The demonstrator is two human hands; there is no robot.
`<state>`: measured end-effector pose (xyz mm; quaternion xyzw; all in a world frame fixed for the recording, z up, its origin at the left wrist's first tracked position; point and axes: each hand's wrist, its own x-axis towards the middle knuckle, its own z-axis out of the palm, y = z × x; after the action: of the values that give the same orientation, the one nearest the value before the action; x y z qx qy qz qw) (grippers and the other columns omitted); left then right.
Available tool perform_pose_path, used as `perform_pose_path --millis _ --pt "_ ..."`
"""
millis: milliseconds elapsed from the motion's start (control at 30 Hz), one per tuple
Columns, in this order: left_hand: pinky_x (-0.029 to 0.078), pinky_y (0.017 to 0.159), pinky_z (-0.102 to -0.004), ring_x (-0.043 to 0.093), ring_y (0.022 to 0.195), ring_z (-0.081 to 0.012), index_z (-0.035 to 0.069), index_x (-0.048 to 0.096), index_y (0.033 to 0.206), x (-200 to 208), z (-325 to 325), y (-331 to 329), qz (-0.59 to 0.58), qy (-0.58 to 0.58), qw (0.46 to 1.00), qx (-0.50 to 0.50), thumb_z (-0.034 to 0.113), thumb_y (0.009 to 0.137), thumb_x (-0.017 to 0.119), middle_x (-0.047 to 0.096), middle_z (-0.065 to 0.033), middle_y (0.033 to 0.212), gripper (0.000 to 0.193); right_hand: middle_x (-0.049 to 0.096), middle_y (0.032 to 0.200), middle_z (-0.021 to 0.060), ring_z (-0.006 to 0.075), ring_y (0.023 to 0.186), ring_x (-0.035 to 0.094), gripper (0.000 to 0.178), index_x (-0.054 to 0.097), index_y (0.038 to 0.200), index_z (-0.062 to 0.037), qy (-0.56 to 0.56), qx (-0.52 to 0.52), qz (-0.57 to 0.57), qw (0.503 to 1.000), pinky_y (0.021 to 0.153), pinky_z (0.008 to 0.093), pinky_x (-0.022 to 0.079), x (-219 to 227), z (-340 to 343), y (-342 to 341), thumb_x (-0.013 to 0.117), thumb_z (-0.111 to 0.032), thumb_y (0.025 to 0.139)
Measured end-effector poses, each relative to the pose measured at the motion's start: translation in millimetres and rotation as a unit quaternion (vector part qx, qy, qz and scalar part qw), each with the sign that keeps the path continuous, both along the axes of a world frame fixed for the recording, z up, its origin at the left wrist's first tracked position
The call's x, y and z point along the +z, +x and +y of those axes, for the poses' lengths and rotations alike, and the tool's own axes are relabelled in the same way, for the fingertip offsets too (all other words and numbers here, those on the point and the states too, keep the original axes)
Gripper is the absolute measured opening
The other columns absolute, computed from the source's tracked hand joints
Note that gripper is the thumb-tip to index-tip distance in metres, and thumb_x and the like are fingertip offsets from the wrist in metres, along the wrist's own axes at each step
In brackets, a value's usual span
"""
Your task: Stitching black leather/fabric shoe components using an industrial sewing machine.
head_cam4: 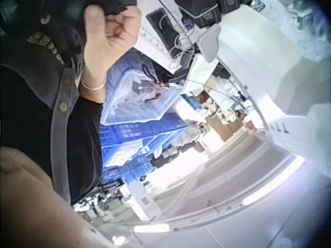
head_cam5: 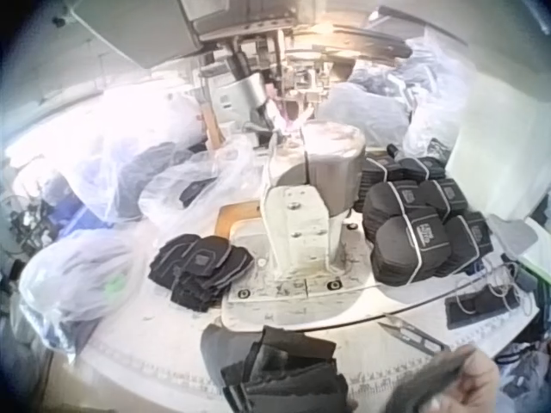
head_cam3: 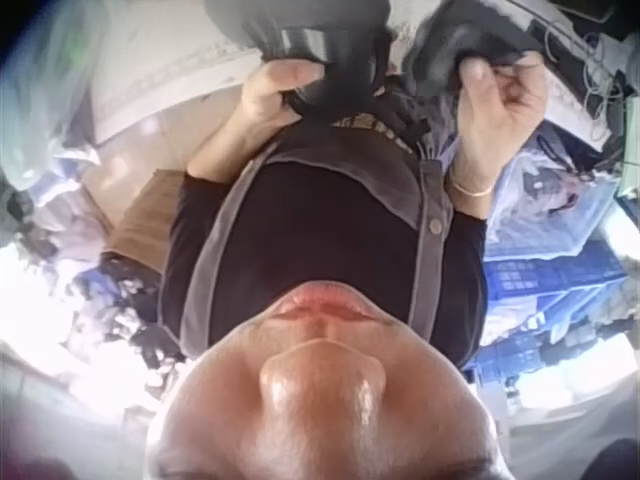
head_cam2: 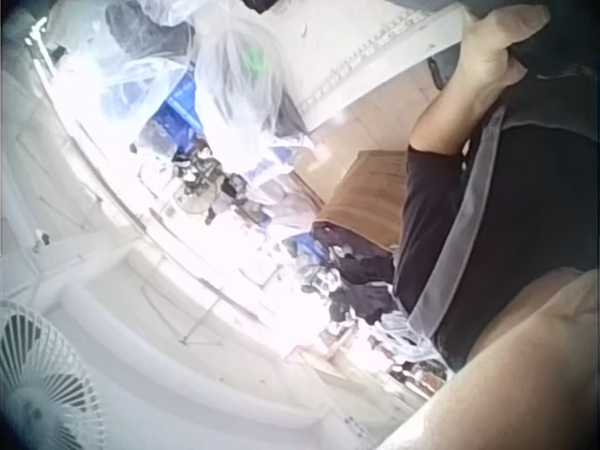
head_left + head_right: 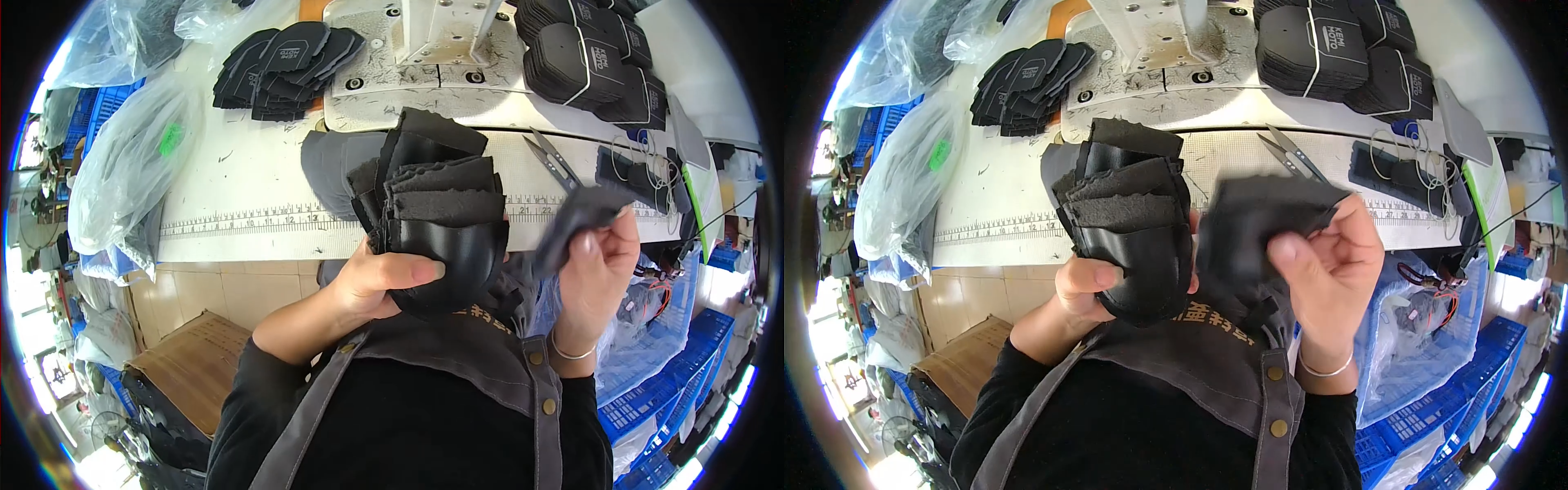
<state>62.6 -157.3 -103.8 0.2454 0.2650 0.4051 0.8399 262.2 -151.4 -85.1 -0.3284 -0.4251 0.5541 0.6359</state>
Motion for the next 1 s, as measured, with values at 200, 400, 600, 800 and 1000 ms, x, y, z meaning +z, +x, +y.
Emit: perform_pose_path --millis 200,400,600,800,1000 --pt "0.048 0.081 -0.0339 0.057 0.091 -0.0255 -0.002 0.033 0.123 2.4 0.2 0.9 -0.020 -0.041 0.999 0.022 0.019 0.058 0.062 0.051 -0.0178 0.105 0.074 0.057 0.072 0.0097 0.0122 0.061 0.051 0.024 0.061 0.080 0.0025 0.015 0.180 -0.104 0.978 0.055 0.0224 0.038 9.2 -10.8 0.0 0.075 -0.001 0.060" --pt "0.047 0.084 -0.0373 0.056 0.093 -0.0281 -0.001 0.032 0.125 6.7 -4.5 2.2 -0.024 -0.043 0.997 0.066 0.019 0.058 0.062 0.050 -0.0177 0.108 0.075 0.057 0.067 0.0041 0.0090 0.056 0.050 0.029 0.064 0.085 -0.0002 0.119 0.139 -0.241 0.953 0.048 0.0201 0.037 12.4 -11.6 -11.1 0.075 0.001 0.058" --pt "0.041 0.093 -0.0388 0.046 0.110 -0.0265 0.003 0.028 0.129 0.4 -5.9 6.4 -0.041 0.040 0.996 0.071 0.038 0.060 0.070 0.044 -0.0129 0.120 0.088 0.049 0.070 0.0039 0.0110 0.063 0.048 0.050 0.053 0.102 0.0005 0.027 0.071 -0.280 0.957 0.058 0.0208 0.038 16.4 -16.1 -23.5 0.077 -0.003 0.058" --pt "0.039 0.094 -0.0375 0.049 0.108 -0.0267 -0.002 0.028 0.127 -1.0 1.2 3.5 -0.086 0.044 0.995 0.030 0.025 0.064 0.070 0.043 -0.0166 0.121 0.080 0.062 0.089 0.0158 0.0226 0.071 0.056 0.021 0.055 0.079 -0.0030 0.167 0.063 -0.298 0.938 0.070 0.0314 0.044 11.9 -15.2 -26.1 0.058 0.008 0.062" --pt "0.042 0.088 -0.0340 0.052 0.102 -0.0268 -0.004 0.028 0.126 3.8 0.4 3.3 -0.178 -0.007 0.984 -0.009 0.023 0.062 0.062 0.048 -0.0208 0.112 0.078 0.064 0.080 0.0143 0.0229 0.070 0.057 0.025 0.060 0.082 0.0023 0.168 0.175 -0.126 0.962 0.073 0.0355 0.047 0.8 -7.3 -10.0 0.056 0.008 0.058"
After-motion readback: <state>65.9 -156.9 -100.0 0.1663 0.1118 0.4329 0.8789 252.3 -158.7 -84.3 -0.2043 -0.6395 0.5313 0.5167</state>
